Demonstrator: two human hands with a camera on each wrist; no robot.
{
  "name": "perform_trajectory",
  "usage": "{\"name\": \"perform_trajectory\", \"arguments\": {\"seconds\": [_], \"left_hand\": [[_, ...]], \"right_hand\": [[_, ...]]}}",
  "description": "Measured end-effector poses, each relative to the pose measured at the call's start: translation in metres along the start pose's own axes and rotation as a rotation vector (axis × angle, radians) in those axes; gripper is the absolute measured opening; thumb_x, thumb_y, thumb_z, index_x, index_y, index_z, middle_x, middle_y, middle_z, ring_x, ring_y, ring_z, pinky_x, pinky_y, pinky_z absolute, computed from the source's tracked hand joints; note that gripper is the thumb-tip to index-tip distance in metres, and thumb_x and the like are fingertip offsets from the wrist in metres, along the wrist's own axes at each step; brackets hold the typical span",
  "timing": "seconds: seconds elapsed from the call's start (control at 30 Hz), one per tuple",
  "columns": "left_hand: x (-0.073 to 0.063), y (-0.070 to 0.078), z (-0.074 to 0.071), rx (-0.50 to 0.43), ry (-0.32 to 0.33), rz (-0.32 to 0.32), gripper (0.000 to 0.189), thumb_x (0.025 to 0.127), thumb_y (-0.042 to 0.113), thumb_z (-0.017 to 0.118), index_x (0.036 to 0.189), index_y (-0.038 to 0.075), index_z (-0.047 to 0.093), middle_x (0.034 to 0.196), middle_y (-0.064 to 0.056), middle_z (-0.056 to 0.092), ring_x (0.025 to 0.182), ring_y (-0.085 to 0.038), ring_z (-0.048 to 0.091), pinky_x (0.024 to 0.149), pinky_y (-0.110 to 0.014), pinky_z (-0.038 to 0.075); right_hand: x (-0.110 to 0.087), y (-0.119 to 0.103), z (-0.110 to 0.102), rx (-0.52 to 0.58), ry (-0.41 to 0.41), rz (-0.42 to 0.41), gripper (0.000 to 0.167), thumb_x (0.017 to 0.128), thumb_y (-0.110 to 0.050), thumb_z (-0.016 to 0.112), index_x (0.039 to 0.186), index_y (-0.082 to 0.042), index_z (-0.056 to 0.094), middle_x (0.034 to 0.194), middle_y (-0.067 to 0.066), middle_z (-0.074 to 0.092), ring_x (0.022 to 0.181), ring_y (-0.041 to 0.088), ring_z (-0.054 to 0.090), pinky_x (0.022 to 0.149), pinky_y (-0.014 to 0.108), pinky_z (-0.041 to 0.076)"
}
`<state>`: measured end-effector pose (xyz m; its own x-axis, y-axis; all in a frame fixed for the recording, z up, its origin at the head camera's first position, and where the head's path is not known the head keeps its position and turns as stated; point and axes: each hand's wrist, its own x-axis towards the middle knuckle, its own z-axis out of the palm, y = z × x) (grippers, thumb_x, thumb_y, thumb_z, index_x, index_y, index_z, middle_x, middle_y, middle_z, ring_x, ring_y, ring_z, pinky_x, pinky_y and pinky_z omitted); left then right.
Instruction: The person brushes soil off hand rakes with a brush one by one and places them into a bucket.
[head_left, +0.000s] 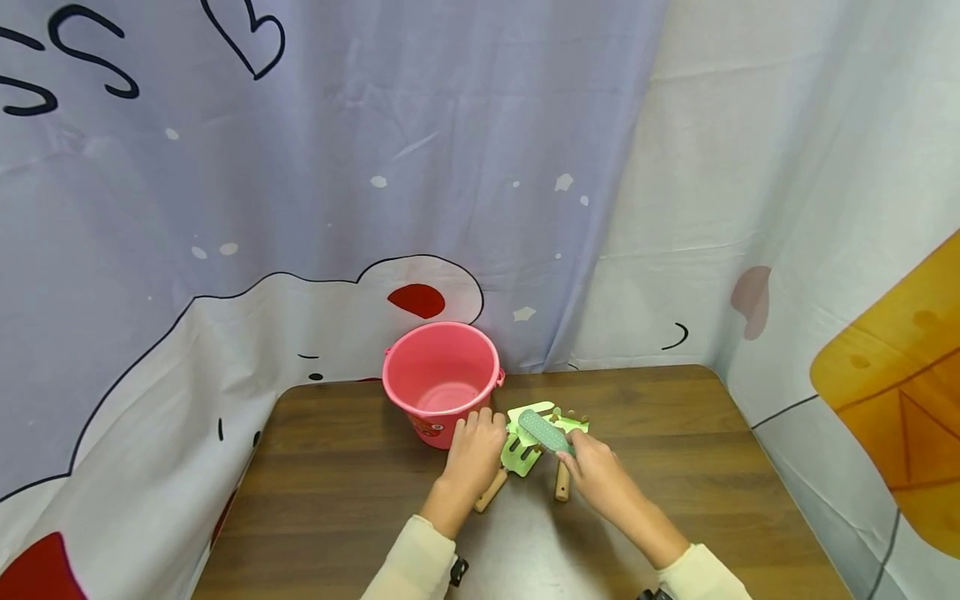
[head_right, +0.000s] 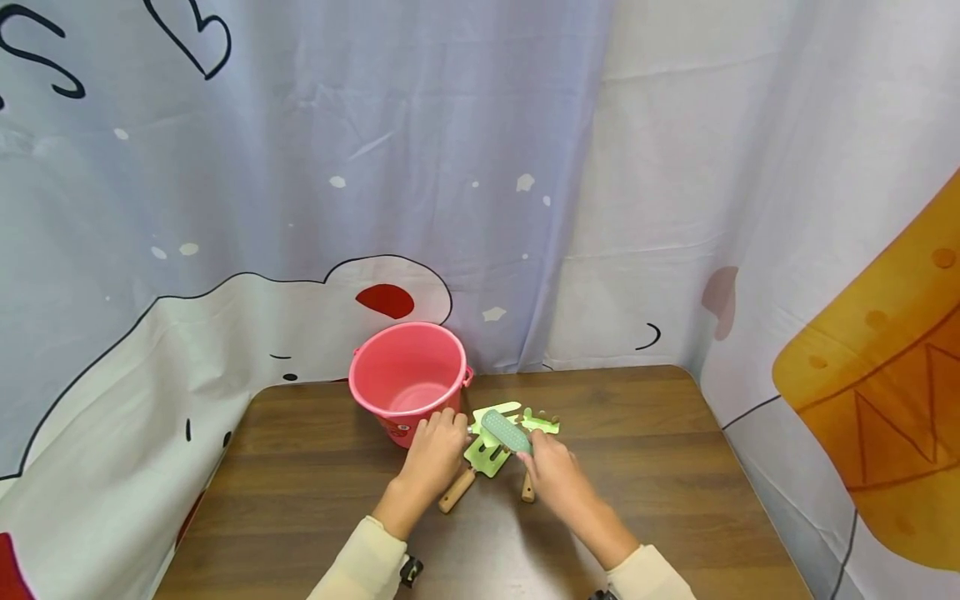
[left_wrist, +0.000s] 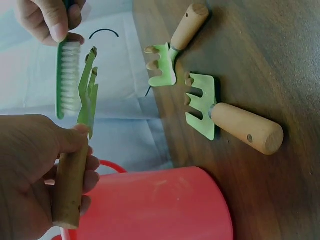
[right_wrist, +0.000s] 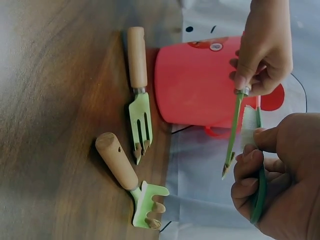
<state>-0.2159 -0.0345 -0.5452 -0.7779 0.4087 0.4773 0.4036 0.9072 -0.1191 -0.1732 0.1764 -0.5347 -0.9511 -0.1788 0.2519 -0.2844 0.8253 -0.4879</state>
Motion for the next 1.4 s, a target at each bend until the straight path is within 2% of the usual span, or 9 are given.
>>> {"name": "perform_trajectory", "arguments": {"seconds": [0.2, 0.43, 0.9, 1.13, 1.3, 1.4], "left_hand": [[-0.001, 0.002, -0.001, 0.007, 0.025, -0.008, 0.014, 0.081, 0.008, 0.075, 0.087, 0.011, 0.063, 0.083, -0.006, 0.061, 0.076, -0.024, 0.061, 0.061, -0.035, 0.043], [-0.001, 0.002, -0.003, 0.019, 0.024, -0.009, 0.005, 0.085, 0.008, 0.068, 0.087, 0.010, 0.064, 0.082, -0.006, 0.061, 0.075, -0.024, 0.061, 0.060, -0.035, 0.043], [-0.004, 0.000, -0.003, 0.037, 0.019, -0.016, 0.008, 0.086, 0.010, 0.071, 0.087, 0.011, 0.064, 0.082, -0.006, 0.061, 0.076, -0.024, 0.060, 0.062, -0.035, 0.043], [-0.005, -0.005, -0.005, 0.043, 0.040, -0.007, 0.014, 0.081, 0.014, 0.077, 0.086, 0.012, 0.064, 0.082, -0.005, 0.061, 0.075, -0.024, 0.060, 0.062, -0.034, 0.043], [-0.006, -0.009, -0.007, 0.013, 0.004, -0.033, 0.037, 0.067, 0.029, 0.089, 0.087, 0.012, 0.063, 0.083, -0.005, 0.062, 0.076, -0.024, 0.060, 0.064, -0.035, 0.044], [-0.007, -0.010, -0.007, 0.000, -0.015, -0.037, 0.038, 0.067, 0.031, 0.090, 0.088, 0.012, 0.063, 0.084, -0.005, 0.061, 0.077, -0.024, 0.060, 0.064, -0.036, 0.044]], "right_hand": [[0.000, -0.001, 0.004, -0.005, 0.028, -0.020, 0.017, 0.094, -0.011, 0.072, 0.102, -0.001, 0.061, 0.091, 0.011, 0.068, 0.084, 0.030, 0.070, 0.071, 0.044, 0.059], [0.000, -0.001, 0.006, -0.033, 0.071, -0.046, 0.018, 0.091, -0.009, 0.073, 0.095, -0.001, 0.058, 0.084, 0.011, 0.064, 0.077, 0.031, 0.068, 0.066, 0.045, 0.058], [0.001, 0.005, 0.008, -0.076, 0.030, -0.011, 0.017, 0.094, -0.009, 0.070, 0.094, -0.001, 0.055, 0.084, 0.012, 0.061, 0.076, 0.032, 0.066, 0.065, 0.044, 0.058], [0.004, 0.011, 0.010, -0.078, 0.024, -0.005, 0.016, 0.096, -0.009, 0.068, 0.095, 0.000, 0.056, 0.084, 0.013, 0.061, 0.076, 0.033, 0.066, 0.065, 0.044, 0.059], [0.004, 0.020, 0.008, -0.084, 0.056, 0.008, 0.017, 0.095, -0.007, 0.070, 0.096, 0.001, 0.055, 0.083, 0.013, 0.061, 0.076, 0.035, 0.067, 0.063, 0.046, 0.057], [0.005, 0.024, 0.007, -0.085, 0.064, 0.011, 0.017, 0.095, -0.007, 0.070, 0.095, 0.001, 0.055, 0.083, 0.014, 0.061, 0.076, 0.035, 0.068, 0.062, 0.047, 0.056]]}}
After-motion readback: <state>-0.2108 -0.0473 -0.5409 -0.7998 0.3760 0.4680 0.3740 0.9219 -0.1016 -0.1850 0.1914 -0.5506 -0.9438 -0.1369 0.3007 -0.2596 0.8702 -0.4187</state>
